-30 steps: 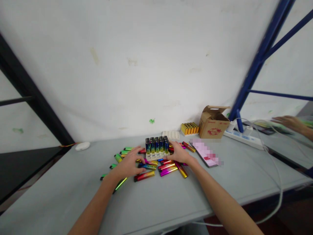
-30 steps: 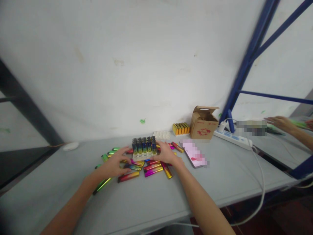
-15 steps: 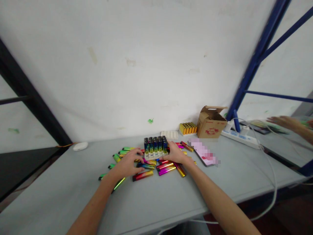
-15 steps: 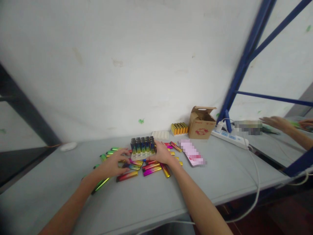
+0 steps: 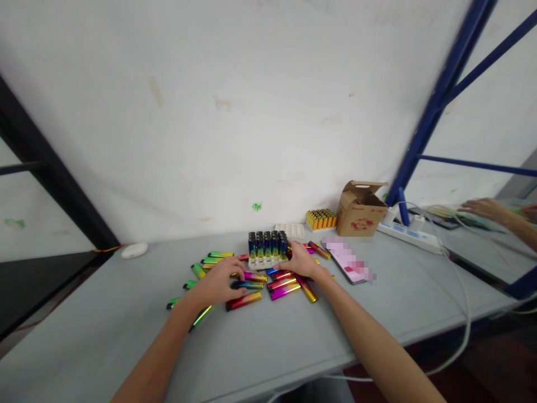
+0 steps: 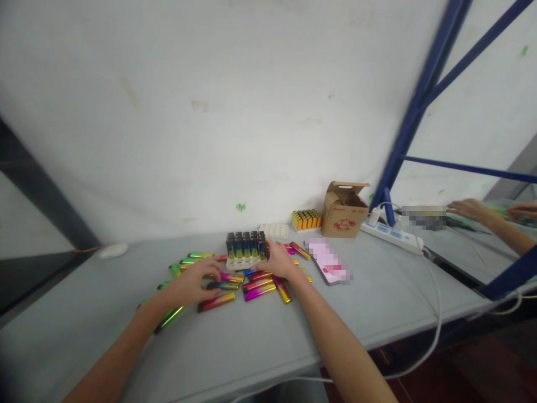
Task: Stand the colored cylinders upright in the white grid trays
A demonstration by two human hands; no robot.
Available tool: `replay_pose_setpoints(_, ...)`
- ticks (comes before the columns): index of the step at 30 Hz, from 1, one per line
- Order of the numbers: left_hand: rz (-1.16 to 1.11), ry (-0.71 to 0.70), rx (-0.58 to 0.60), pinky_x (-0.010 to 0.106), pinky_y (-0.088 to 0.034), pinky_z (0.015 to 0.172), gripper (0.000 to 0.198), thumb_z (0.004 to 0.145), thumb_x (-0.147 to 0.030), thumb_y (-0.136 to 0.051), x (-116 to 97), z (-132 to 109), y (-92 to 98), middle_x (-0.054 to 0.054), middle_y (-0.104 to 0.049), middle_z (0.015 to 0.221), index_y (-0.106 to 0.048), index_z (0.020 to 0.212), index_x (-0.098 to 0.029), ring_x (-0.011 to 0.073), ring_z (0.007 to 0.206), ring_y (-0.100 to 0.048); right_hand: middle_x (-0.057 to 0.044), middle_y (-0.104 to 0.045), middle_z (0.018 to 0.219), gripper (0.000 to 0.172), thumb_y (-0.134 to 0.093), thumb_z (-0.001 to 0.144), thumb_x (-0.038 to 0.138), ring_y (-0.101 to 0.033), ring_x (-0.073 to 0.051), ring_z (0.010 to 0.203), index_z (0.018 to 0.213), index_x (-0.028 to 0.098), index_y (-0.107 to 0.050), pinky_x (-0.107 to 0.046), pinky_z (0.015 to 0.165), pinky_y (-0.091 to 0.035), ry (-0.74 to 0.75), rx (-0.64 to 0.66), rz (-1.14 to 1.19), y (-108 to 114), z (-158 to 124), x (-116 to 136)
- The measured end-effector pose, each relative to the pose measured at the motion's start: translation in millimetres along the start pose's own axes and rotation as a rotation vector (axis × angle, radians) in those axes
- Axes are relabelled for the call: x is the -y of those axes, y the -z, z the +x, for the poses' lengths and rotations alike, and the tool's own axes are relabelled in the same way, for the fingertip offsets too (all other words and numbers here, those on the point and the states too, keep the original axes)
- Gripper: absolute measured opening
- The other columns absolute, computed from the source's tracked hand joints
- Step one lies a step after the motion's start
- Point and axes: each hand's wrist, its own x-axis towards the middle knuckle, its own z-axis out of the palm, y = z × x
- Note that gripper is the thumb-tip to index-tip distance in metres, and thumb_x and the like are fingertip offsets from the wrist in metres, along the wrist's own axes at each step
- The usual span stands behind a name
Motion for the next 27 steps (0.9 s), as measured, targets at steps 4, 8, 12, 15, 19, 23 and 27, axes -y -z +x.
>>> replay_pose_setpoints(4, 0.026, -0.027, -0.025, 0.037, -0.044, 0.1, 0.001, 0.067, -0.021, -0.066, -3, 0, -2.9, 0.006, -0.067, 0.104, -0.065, 0.066, -0.021, 0.0256, 0.112, -0.058, -0.011, -0.063, 0.123, 0.069, -0.08, 0.062, 0.037, -0.059, -0.027, 0.109, 0.123, 0.016, -0.055, -0.042, 0.095, -0.045, 0.026, 0.018, 0.04, -1, 0, 1)
replay_pose_setpoints(8, 0.017, -0.039, -0.031, 0.037, -0.046, 0.097, 0.014, 0.079, -0.026, -0.058, -3, 0, 0.1, 0.008, -0.067, 0.11, -0.07, 0.072, -0.021, 0.0251, 0.111, -0.059, -0.014, -0.057, 0.129, 0.079, -0.081, 0.059, 0.042, -0.054, -0.031, 0.118, 0.127, 0.015, -0.051, -0.045, 0.101, -0.04, 0.036, 0.018, -0.023, 3, -2, -2)
replay_pose_setpoints(12, -0.028, 0.004, -0.084, 0.037, -0.05, 0.091, 0.021, 0.086, -0.034, -0.055, -4, 1, 6.9, 0.006, -0.072, 0.1, -0.072, 0.086, -0.022, 0.0221, 0.097, -0.066, -0.022, -0.044, 0.14, 0.094, -0.078, 0.062, 0.051, -0.043, -0.035, 0.128, 0.138, 0.012, -0.038, -0.051, 0.107, -0.033, -0.076, -0.02, -0.047, 14, -5, 0)
replay_pose_setpoints(15, -0.075, 0.054, -0.184, 0.035, -0.052, 0.085, 0.022, 0.086, -0.037, -0.058, -9, 4, 8.0, 0.005, -0.074, 0.095, -0.072, 0.092, -0.021, 0.0212, 0.09, -0.067, -0.021, -0.039, 0.143, 0.078, -0.06, 0.082, 0.044, -0.052, -0.029, 0.118, 0.144, 0.014, -0.024, -0.047, 0.099, -0.041, 0.009, -0.28, 0.06, 20, -7, 15)
replay_pose_setpoints(19, -0.167, 0.02, -0.413, 0.034, -0.054, 0.081, 0.02, 0.081, -0.039, -0.066, -18, 10, 0.7, 0.006, -0.072, 0.09, -0.071, 0.078, -0.02, 0.02, 0.085, -0.067, -0.012, -0.061, 0.111, 0.035, -0.051, 0.088, 0.029, -0.059, -0.024, 0.098, 0.123, 0.021, -0.053, -0.041, 0.089, -0.046, 0.229, -0.323, -0.004, 14, -14, 43)
replay_pose_setpoints(23, -0.191, -0.005, -0.576, 0.033, -0.053, 0.08, 0.021, 0.079, -0.04, -0.069, -27, 14, -8.0, 0.006, -0.069, 0.089, -0.07, 0.073, -0.02, 0.0188, 0.084, -0.065, -0.01, -0.067, 0.106, 0.03, -0.06, 0.083, 0.033, -0.06, -0.024, 0.098, 0.11, 0.021, -0.063, -0.037, 0.087, -0.046, 0.342, -0.024, -0.118, -6, -22, 56)
replay_pose_setpoints(27, -0.193, 0.016, -0.636, 0.035, -0.053, 0.083, 0.022, 0.078, -0.042, -0.069, -36, 15, -11.8, 0.006, -0.067, 0.092, -0.07, 0.075, -0.021, 0.0195, 0.087, -0.063, -0.007, -0.071, 0.099, 0.028, -0.058, 0.086, 0.041, -0.063, -0.022, 0.09, 0.105, 0.023, -0.066, -0.033, 0.081, -0.046, 0.276, 0.05, -0.082, -25, -23, 59)
